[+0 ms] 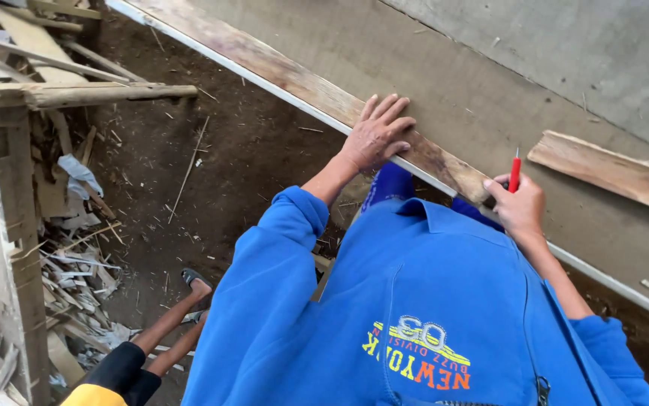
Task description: Using a utility knife to cut and score thin wooden strips or bark.
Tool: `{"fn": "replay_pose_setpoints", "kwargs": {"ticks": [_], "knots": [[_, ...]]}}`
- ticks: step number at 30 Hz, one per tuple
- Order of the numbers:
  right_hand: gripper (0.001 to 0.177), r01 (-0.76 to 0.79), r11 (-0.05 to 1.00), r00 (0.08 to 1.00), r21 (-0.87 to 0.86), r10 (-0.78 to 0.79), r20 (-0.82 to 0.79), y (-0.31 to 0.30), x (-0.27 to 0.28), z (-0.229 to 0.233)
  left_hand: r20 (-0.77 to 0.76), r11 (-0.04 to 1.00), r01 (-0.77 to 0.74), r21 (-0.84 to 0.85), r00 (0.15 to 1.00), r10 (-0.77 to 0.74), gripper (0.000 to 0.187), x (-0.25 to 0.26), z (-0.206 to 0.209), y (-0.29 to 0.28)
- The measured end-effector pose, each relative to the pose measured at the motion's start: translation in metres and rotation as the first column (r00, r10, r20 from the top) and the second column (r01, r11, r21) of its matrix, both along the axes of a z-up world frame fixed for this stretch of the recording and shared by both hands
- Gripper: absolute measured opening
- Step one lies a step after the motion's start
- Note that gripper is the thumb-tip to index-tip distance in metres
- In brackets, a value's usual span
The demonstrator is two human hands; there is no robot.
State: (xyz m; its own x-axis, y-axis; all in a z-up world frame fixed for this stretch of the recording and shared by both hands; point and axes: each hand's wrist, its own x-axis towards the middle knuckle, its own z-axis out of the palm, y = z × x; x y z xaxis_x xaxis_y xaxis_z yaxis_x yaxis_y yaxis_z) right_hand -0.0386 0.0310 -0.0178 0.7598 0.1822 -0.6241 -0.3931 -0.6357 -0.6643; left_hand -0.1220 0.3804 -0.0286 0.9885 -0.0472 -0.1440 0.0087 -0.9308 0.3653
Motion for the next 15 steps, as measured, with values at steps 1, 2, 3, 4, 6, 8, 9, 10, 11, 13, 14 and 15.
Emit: {"fn": "replay_pose_setpoints", "kwargs": {"ticks": [1, 2, 3, 4, 6, 8, 9, 10, 11, 13, 14, 15], "knots": [[0.027, -0.007, 1.0, 1.0, 0.007, 0.007, 0.003, 0.001, 0.001, 0.001, 0.003, 1.0, -0.007, 0.007, 1.0, 0.007, 0.053, -0.001, 0.007, 0.004], [0.026, -0.017, 0.999, 1.0, -0.032, 0.018, 0.014, 0.001, 0.002, 0.001, -0.079, 0.997, -0.071, 0.042, 0.994, 0.074, 0.062, -0.002, 0.013, 0.007], [0.026, -0.024, 0.997, 0.999, -0.071, 0.026, 0.024, 0.002, 0.002, 0.001, -0.158, 0.988, -0.13, 0.082, 0.977, 0.142, 0.071, -0.003, 0.019, 0.011], [0.026, -0.028, 0.998, 0.999, -0.064, 0.03, 0.027, 0.001, 0.002, -0.003, -0.154, 0.987, -0.135, 0.089, 0.977, 0.147, 0.071, -0.005, 0.024, 0.02], [0.027, -0.085, 0.988, 0.995, -0.127, 0.091, 0.044, -0.003, 0.003, -0.01, -0.237, 0.95, -0.277, 0.143, 0.922, 0.305, 0.107, -0.007, 0.031, 0.036], [0.03, -0.116, 0.979, 0.991, -0.167, 0.127, 0.053, -0.002, 0.0, 0.002, -0.229, 0.924, -0.32, 0.211, 0.902, 0.365, 0.104, -0.012, 0.028, 0.055], [0.033, -0.145, 0.967, 0.986, -0.209, 0.159, 0.054, 0.0, -0.001, 0.008, -0.222, 0.892, -0.357, 0.277, 0.879, 0.421, 0.101, -0.015, 0.026, 0.066], [0.033, -0.149, 0.968, 0.985, -0.204, 0.164, 0.059, 0.001, -0.002, 0.008, -0.216, 0.888, -0.363, 0.281, 0.878, 0.427, 0.101, -0.018, 0.017, 0.079], [0.028, -0.203, 0.947, 0.966, -0.25, 0.235, 0.105, 0.0, -0.004, 0.009, -0.209, 0.865, -0.366, 0.344, 0.868, 0.451, 0.098, -0.023, 0.008, 0.09], [0.024, -0.258, 0.92, 0.939, -0.294, 0.31, 0.146, -0.002, -0.01, 0.011, -0.201, 0.833, -0.372, 0.409, 0.854, 0.48, 0.096, -0.03, 0.001, 0.108], [0.025, -0.261, 0.925, 0.917, -0.275, 0.326, 0.229, -0.004, -0.014, 0.012, -0.169, 0.83, -0.366, 0.421, 0.867, 0.468, 0.095, -0.032, 0.003, 0.114], [0.026, -0.262, 0.93, 0.889, -0.256, 0.336, 0.311, -0.007, -0.019, 0.014, -0.138, 0.828, -0.358, 0.432, 0.881, 0.453, 0.094, -0.034, 0.005, 0.119]]}}
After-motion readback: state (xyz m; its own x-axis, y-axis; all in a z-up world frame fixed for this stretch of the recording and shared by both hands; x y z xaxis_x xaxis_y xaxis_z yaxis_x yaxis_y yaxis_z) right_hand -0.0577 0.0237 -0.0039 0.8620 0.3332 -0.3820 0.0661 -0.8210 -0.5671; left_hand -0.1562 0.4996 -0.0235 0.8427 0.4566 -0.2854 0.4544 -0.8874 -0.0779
